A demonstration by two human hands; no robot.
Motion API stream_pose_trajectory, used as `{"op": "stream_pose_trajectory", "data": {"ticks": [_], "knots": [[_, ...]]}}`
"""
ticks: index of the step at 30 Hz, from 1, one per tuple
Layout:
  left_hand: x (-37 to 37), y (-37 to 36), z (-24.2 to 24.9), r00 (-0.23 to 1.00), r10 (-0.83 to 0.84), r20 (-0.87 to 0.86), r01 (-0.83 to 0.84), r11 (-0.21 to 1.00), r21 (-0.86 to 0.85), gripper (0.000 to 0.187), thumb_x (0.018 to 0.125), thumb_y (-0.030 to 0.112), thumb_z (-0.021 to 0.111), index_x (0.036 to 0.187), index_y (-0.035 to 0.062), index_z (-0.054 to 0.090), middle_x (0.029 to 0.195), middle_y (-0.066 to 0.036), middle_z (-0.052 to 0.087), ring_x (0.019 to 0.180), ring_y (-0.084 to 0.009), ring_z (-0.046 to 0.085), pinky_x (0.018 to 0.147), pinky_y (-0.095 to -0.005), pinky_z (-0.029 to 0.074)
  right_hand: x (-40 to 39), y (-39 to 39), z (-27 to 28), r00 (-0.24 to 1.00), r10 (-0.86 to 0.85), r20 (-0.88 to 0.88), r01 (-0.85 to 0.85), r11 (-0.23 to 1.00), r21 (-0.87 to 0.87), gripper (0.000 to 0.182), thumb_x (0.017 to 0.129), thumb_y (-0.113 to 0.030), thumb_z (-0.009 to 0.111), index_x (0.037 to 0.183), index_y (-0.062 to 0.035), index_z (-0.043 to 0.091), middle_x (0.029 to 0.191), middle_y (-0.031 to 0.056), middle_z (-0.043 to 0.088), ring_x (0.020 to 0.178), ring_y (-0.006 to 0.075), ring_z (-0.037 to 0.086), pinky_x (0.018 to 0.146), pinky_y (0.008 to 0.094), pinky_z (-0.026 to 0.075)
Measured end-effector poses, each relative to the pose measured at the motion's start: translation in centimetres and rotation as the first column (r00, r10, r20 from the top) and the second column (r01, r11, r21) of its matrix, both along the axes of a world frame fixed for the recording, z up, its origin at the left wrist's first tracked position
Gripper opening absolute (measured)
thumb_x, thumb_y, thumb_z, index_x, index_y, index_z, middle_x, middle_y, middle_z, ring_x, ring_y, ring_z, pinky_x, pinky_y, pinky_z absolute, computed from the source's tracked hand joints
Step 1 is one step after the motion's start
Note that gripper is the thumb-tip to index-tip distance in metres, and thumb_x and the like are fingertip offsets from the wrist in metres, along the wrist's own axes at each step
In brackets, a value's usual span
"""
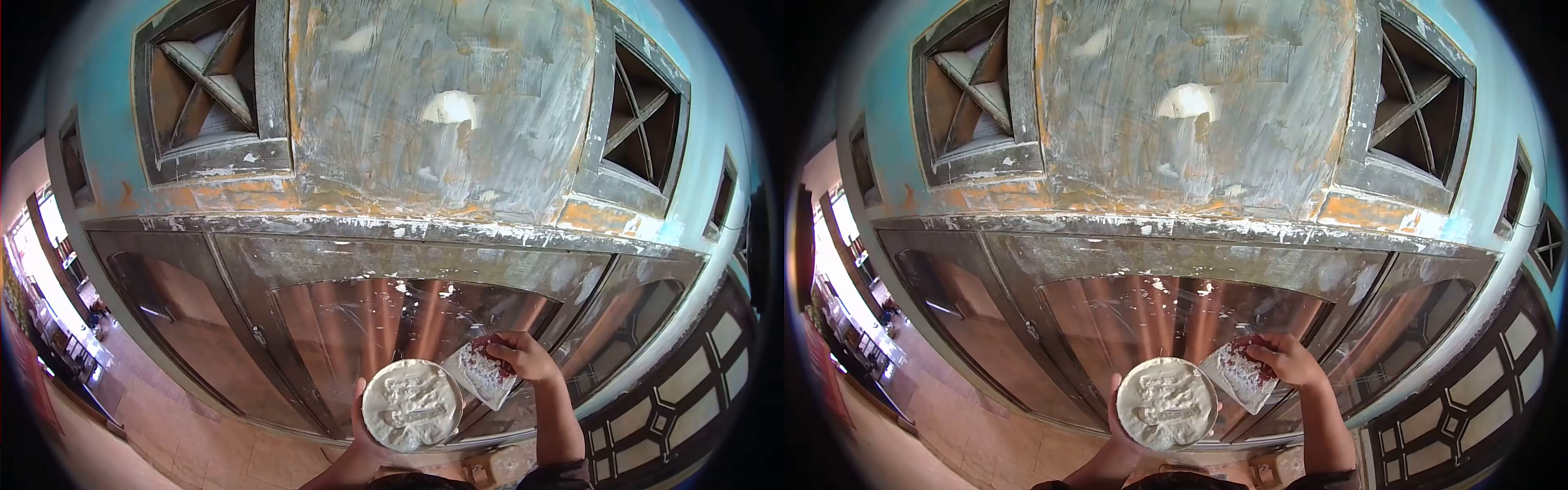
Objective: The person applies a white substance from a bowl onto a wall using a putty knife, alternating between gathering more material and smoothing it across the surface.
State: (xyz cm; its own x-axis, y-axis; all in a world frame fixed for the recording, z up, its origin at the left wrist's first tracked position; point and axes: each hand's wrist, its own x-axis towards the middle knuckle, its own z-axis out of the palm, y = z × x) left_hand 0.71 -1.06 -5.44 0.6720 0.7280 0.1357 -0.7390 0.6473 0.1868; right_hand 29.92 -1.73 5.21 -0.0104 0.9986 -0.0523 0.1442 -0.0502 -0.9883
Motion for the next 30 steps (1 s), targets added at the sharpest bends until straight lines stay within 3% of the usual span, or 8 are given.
{"op": "stream_pose_trajectory", "data": {"ticks": [5,12,14,16,20,22,25,30], "knots": [[-0.4,0.1,0.8,0.998,0.011,0.067,-0.013,1.0,0.022,0.086,0.098,0.07,0.034,0.154,0.0048,0.039,0.155,-0.021,0.044,0.141,-0.0425,0.044,0.116,-0.0621,0.033,0.3,-0.2,0.2,0.988,-0.108,-0.11,0.107,0.994,-0.015,0.023,0.098,-0.015,0.064,0.109,0.0045,0.071,0.092,0.0017,0.072,0.076,0.0072,0.063,0.068,0.0251,0.05],[-0.2,0.9,0.5,0.99,0.139,-0.029,-0.14,0.99,-0.028,0.084,0.099,0.07,0.034,0.151,0.0044,0.044,0.15,-0.02,0.05,0.137,-0.042,0.048,0.115,-0.0609,0.036,-0.8,-0.8,1.3,0.971,-0.101,-0.219,0.099,0.995,-0.019,0.023,0.098,-0.013,0.063,0.11,0.0046,0.07,0.091,0.0033,0.072,0.076,0.0081,0.064,0.069,0.0255,0.051],[-0.2,1.2,0.0,0.983,0.177,-0.049,-0.18,0.983,-0.048,0.083,0.099,0.069,0.034,0.15,0.0043,0.045,0.149,-0.02,0.051,0.135,-0.0421,0.05,0.114,-0.0607,0.037,-1.3,-0.9,1.2,0.991,-0.077,-0.113,0.082,0.996,0.043,0.021,0.101,-0.016,0.061,0.108,0.0015,0.07,0.088,-0.0006,0.069,0.074,0.0052,0.061,0.064,0.0237,0.048],[-0.1,1.3,0.2,0.972,0.089,0.216,-0.082,0.996,-0.041,0.082,0.099,0.069,0.034,0.148,0.0042,0.047,0.147,-0.02,0.053,0.132,-0.0424,0.052,0.113,-0.0605,0.039,-2.2,-1.3,2.3,0.998,-0.058,-0.021,0.059,0.997,0.048,0.02,0.101,-0.016,0.062,0.106,0.002,0.07,0.088,-0.0011,0.068,0.075,0.0045,0.059,0.065,0.0238,0.048],[0.2,1.7,0.8,0.983,0.108,0.147,-0.104,0.994,-0.036,0.082,0.099,0.069,0.034,0.148,0.0041,0.047,0.146,-0.02,0.054,0.132,-0.0425,0.053,0.112,-0.0607,0.039,-4.3,-1.2,5.3,0.994,0.015,0.106,-0.029,0.991,0.131,0.019,0.1,-0.012,0.063,0.107,0.0041,0.069,0.085,0.0007,0.069,0.074,0.0048,0.056,0.063,0.025,0.046],[0.2,1.8,1.1,0.972,0.073,0.225,-0.067,0.997,-0.036,0.084,0.099,0.07,0.034,0.149,0.0038,0.045,0.147,-0.02,0.053,0.133,-0.0419,0.052,0.112,-0.0613,0.039,-4.7,-0.8,6.6,0.947,0.054,0.317,-0.091,0.99,0.106,0.02,0.098,-0.014,0.066,0.105,0.0046,0.069,0.081,0.0052,0.07,0.072,0.0071,0.058,0.062,0.0285,0.048],[-0.1,1.9,2.0,0.974,0.143,0.174,-0.141,0.99,-0.022,0.086,0.098,0.071,0.035,0.15,0.0039,0.045,0.148,-0.02,0.052,0.134,-0.0418,0.051,0.112,-0.0619,0.038,-4.6,0.2,6.4,0.876,0.052,0.479,-0.16,0.969,0.187,0.023,0.094,-0.016,0.07,0.103,0.0051,0.07,0.079,0.0109,0.071,0.072,0.0098,0.06,0.064,0.0321,0.05],[-0.5,1.4,3.1,0.965,0.178,0.192,-0.18,0.984,-0.006,0.086,0.097,0.073,0.036,0.149,0.0051,0.047,0.148,-0.019,0.052,0.133,-0.042,0.051,0.112,-0.0621,0.039,-5.4,0.1,6.3,0.84,-0.003,0.542,-0.114,0.976,0.184,0.026,0.091,-0.017,0.072,0.103,0.0056,0.07,0.082,0.0153,0.072,0.072,0.0125,0.063,0.067,0.0342,0.052]]}}
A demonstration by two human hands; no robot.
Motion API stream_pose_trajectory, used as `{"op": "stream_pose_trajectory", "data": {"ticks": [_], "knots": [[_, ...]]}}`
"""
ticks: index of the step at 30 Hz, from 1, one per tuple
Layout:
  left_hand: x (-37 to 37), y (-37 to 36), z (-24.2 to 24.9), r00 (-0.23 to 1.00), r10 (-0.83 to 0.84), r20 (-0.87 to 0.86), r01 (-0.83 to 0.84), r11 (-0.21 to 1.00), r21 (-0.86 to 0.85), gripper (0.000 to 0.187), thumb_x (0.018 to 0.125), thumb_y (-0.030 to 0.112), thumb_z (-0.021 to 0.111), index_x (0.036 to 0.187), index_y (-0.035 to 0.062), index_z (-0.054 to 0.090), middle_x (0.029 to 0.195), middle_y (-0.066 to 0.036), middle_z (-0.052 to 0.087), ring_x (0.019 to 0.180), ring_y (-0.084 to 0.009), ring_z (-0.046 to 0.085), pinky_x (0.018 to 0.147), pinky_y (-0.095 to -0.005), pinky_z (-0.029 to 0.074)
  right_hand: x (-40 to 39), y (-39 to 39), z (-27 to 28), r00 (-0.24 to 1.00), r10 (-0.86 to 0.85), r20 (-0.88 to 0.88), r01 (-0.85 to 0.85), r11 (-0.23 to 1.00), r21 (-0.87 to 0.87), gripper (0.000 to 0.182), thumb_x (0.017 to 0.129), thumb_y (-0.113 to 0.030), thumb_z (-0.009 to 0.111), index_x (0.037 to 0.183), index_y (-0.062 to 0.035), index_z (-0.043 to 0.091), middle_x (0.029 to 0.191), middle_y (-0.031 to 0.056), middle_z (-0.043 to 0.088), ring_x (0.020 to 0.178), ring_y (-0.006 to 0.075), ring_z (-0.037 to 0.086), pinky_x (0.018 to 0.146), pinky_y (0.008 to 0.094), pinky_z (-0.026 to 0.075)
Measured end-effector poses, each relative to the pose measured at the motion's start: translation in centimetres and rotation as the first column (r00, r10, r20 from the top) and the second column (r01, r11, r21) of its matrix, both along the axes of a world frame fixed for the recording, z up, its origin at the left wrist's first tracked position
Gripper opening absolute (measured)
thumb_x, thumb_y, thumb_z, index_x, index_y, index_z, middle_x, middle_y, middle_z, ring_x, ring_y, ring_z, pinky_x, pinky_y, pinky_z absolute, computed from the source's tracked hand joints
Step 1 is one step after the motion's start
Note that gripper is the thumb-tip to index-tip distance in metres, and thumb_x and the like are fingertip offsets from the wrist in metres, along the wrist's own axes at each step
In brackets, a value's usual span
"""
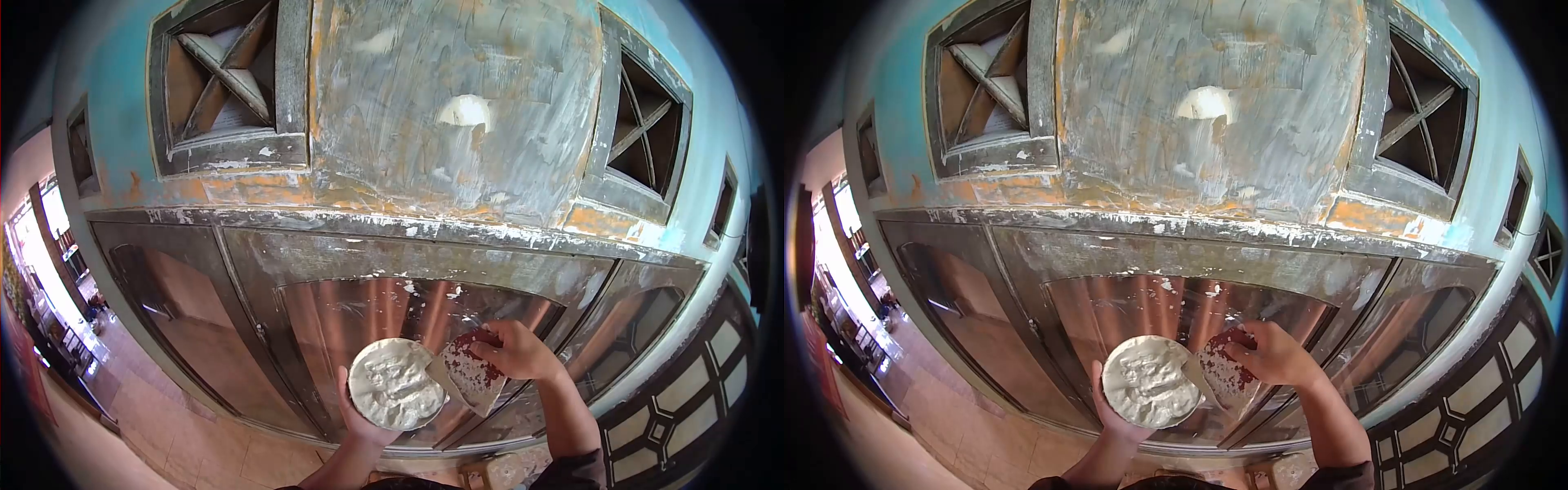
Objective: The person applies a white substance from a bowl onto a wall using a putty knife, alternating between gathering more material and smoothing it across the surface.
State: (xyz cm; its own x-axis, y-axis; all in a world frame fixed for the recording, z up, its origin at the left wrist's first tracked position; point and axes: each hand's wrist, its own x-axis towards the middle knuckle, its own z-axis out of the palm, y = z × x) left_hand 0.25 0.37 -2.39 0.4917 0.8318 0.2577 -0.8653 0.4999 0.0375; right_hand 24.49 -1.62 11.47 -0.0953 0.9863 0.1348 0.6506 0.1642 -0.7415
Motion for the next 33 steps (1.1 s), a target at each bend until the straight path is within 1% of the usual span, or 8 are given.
{"op": "stream_pose_trajectory", "data": {"ticks": [5,7,10,13,20,22,31,33], "knots": [[0.4,-0.2,-0.8,0.999,0.042,-0.034,-0.042,0.999,-0.008,0.084,0.098,0.071,0.034,0.148,0.0054,0.048,0.147,-0.018,0.053,0.132,-0.0406,0.053,0.111,-0.0609,0.04,-0.7,0.4,-0.7,0.999,-0.032,0.015,0.033,0.999,-0.042,0.025,0.093,-0.016,0.07,0.106,0.0055,0.071,0.082,0.0127,0.072,0.072,0.0112,0.064,0.065,0.0318,0.053],[0.5,-0.3,-0.9,0.999,0.028,-0.036,-0.028,1.0,0.006,0.083,0.099,0.07,0.032,0.148,0.005,0.048,0.146,-0.018,0.054,0.131,-0.0398,0.054,0.111,-0.0599,0.041,-1.0,0.4,-1.0,0.982,-0.009,-0.187,-0.011,0.995,-0.102,0.024,0.096,-0.015,0.068,0.108,0.0052,0.071,0.085,0.0078,0.072,0.073,0.0089,0.064,0.061,0.0281,0.053],[0.9,-0.4,-0.9,0.999,-0.009,0.04,0.007,0.999,0.042,0.083,0.099,0.07,0.032,0.148,0.0044,0.047,0.146,-0.019,0.054,0.131,-0.0398,0.054,0.111,-0.0594,0.041,-1.2,0.6,-1.6,0.943,-0.047,-0.33,-0.008,0.986,-0.164,0.023,0.096,-0.016,0.07,0.107,0.0047,0.071,0.084,0.0013,0.07,0.073,0.0069,0.061,0.062,0.027,0.051],[1.1,-0.5,-0.7,1.0,-0.008,-0.004,0.008,1.0,0.028,0.084,0.099,0.07,0.032,0.148,0.0037,0.046,0.145,-0.019,0.054,0.131,-0.04,0.054,0.111,-0.0592,0.04,-1.0,0.7,-1.5,0.907,-0.026,-0.421,-0.053,0.983,-0.175,0.023,0.097,-0.014,0.068,0.111,0.0045,0.07,0.087,0.0009,0.07,0.075,0.0062,0.062,0.064,0.0257,0.051],[1.5,-0.1,-0.5,0.998,-0.046,0.032,0.045,0.999,0.028,0.084,0.099,0.07,0.033,0.148,0.0031,0.047,0.145,-0.019,0.055,0.132,-0.0406,0.053,0.111,-0.0593,0.04,-0.4,0.6,-0.8,0.911,-0.01,-0.412,-0.026,0.996,-0.08,0.022,0.097,-0.012,0.067,0.112,0.004,0.069,0.089,0.0016,0.072,0.075,0.0057,0.061,0.064,0.0244,0.05],[1.7,0.0,-0.6,0.999,-0.025,0.023,0.025,1.0,-0.006,0.083,0.099,0.07,0.033,0.147,0.0032,0.048,0.145,-0.019,0.055,0.131,-0.0411,0.053,0.112,-0.06,0.04,0.0,0.5,-0.4,0.906,0.012,-0.423,-0.062,0.993,-0.104,0.024,0.099,-0.012,0.065,0.118,0.0019,0.069,0.089,0.0014,0.072,0.073,0.0048,0.061,0.061,0.0234,0.05],[1.8,0.1,0.7,0.997,-0.053,0.06,0.053,0.999,0.009,0.084,0.098,0.072,0.033,0.146,0.0039,0.049,0.146,-0.02,0.054,0.132,-0.0425,0.052,0.112,-0.0625,0.038,0.4,-0.4,1.6,0.919,0.023,-0.395,-0.025,1.0,0.0,0.022,0.098,-0.011,0.065,0.116,0.0017,0.068,0.087,0.0011,0.071,0.071,0.0046,0.061,0.057,0.0225,0.049],[1.8,0.2,0.8,0.998,-0.043,0.05,0.043,0.999,0.007,0.084,0.098,0.072,0.033,0.146,0.0039,0.049,0.146,-0.02,0.054,0.132,-0.0426,0.052,0.112,-0.0627,0.038,0.1,-0.8,2.2,0.921,0.012,-0.39,-0.019,1.0,-0.014,0.022,0.097,-0.011,0.066,0.114,0.0029,0.069,0.089,0.0016,0.072,0.075,0.0052,0.061,0.063,0.0236,0.05]]}}
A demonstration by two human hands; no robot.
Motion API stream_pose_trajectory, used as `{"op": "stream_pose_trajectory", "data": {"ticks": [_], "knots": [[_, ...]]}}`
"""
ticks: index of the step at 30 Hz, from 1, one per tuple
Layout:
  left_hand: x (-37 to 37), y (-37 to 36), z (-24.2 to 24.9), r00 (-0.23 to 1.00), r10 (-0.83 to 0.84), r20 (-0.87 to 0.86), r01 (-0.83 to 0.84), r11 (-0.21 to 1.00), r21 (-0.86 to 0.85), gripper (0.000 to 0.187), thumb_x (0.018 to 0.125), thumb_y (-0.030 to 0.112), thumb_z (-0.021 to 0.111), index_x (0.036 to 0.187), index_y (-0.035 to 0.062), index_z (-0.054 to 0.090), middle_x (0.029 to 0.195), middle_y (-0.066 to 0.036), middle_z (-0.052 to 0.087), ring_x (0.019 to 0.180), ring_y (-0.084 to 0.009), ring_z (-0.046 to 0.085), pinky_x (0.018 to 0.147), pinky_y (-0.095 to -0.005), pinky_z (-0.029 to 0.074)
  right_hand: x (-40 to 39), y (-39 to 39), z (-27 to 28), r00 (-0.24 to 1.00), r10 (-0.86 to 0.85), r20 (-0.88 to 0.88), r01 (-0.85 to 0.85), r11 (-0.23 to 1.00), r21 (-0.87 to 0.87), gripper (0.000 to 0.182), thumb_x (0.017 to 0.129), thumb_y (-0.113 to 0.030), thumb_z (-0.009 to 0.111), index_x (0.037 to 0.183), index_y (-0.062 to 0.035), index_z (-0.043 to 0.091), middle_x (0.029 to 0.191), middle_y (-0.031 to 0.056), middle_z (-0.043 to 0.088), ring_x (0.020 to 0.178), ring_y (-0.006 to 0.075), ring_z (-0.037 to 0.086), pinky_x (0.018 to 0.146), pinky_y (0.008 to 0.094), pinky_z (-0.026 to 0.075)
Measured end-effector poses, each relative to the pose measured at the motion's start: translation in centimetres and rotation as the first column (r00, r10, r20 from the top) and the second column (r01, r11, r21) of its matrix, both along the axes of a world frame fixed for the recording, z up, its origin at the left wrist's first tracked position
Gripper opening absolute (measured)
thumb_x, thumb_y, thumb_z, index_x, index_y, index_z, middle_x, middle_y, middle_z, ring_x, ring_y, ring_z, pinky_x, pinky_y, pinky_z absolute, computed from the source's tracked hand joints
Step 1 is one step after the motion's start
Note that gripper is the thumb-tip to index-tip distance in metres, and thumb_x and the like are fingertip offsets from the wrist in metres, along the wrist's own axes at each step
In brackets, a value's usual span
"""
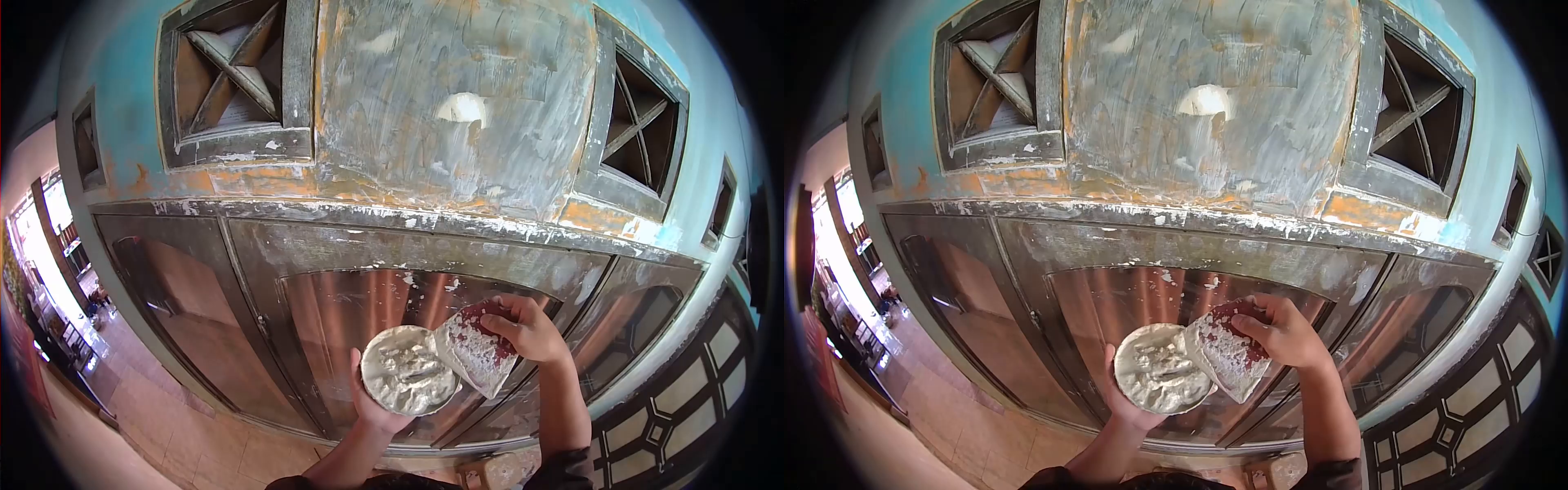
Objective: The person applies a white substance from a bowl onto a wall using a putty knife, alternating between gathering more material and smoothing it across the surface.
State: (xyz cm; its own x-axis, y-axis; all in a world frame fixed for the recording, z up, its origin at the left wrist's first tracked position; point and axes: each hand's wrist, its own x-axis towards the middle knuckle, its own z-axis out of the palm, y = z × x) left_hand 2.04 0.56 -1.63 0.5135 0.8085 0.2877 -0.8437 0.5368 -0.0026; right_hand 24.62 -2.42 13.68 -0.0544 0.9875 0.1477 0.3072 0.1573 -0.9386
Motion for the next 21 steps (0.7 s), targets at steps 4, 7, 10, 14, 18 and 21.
{"op": "stream_pose_trajectory", "data": {"ticks": [4,7,10,14,18,21], "knots": [[-0.1,0.0,0.2,0.999,-0.016,0.029,0.015,0.999,0.034,0.086,0.098,0.072,0.034,0.147,0.0036,0.048,0.146,-0.02,0.054,0.133,-0.0427,0.051,0.113,-0.0626,0.038,0.3,0.1,-0.4,1.0,0.015,-0.008,-0.015,1.0,0.019,0.022,0.098,-0.01,0.065,0.117,0.0025,0.068,0.088,0.0015,0.071,0.071,0.0044,0.061,0.058,0.0224,0.05],[0.0,-0.1,0.4,1.0,-0.002,0.004,0.002,1.0,0.016,0.086,0.098,0.073,0.034,0.147,0.0032,0.048,0.146,-0.02,0.054,0.134,-0.0424,0.051,0.113,-0.0625,0.037,0.3,-0.1,-0.3,0.999,0.031,-0.027,-0.031,0.999,0.01,0.022,0.099,-0.01,0.064,0.117,0.003,0.068,0.088,0.0015,0.071,0.071,0.0043,0.061,0.059,0.0224,0.05],[0.0,-0.2,0.9,0.999,-0.02,0.033,0.02,1.0,0.015,0.086,0.097,0.073,0.034,0.146,0.0029,0.048,0.146,-0.02,0.053,0.134,-0.0421,0.051,0.113,-0.0624,0.037,-0.1,-0.3,0.2,0.997,0.032,-0.065,-0.032,0.999,0.002,0.022,0.099,-0.009,0.065,0.117,0.0035,0.068,0.089,0.0019,0.072,0.073,0.0046,0.062,0.061,0.0228,0.05],[0.0,-0.1,0.9,0.999,-0.017,0.036,0.016,0.999,0.038,0.086,0.098,0.072,0.033,0.146,0.0028,0.048,0.146,-0.02,0.053,0.134,-0.0421,0.051,0.113,-0.0623,0.037,-0.1,-0.7,0.9,0.999,0.019,-0.042,-0.019,1.0,-0.012,0.022,0.098,-0.009,0.065,0.116,0.0038,0.068,0.091,0.003,0.073,0.075,0.0052,0.063,0.063,0.0231,0.051],[0.1,-0.1,1.0,1.0,-0.003,-0.012,0.003,1.0,0.027,0.086,0.098,0.072,0.035,0.147,0.0034,0.047,0.149,-0.02,0.051,0.135,-0.0429,0.049,0.113,-0.0639,0.036,0.1,-0.8,1.1,0.998,0.008,-0.062,-0.008,1.0,0.0,0.023,0.098,-0.009,0.066,0.116,0.0039,0.067,0.093,0.0043,0.073,0.078,0.0065,0.064,0.067,0.0242,0.053],[0.3,-0.1,1.3,0.986,0.069,-0.155,-0.063,0.997,0.041,0.086,0.097,0.073,0.036,0.15,0.0054,0.045,0.152,-0.02,0.048,0.138,-0.0449,0.046,0.113,-0.0701,0.033,0.2,-0.9,1.5,0.996,0.007,-0.09,-0.006,1.0,0.007,0.023,0.097,-0.009,0.067,0.117,0.0027,0.067,0.095,0.0049,0.074,0.081,0.007,0.065,0.07,0.0235,0.053]]}}
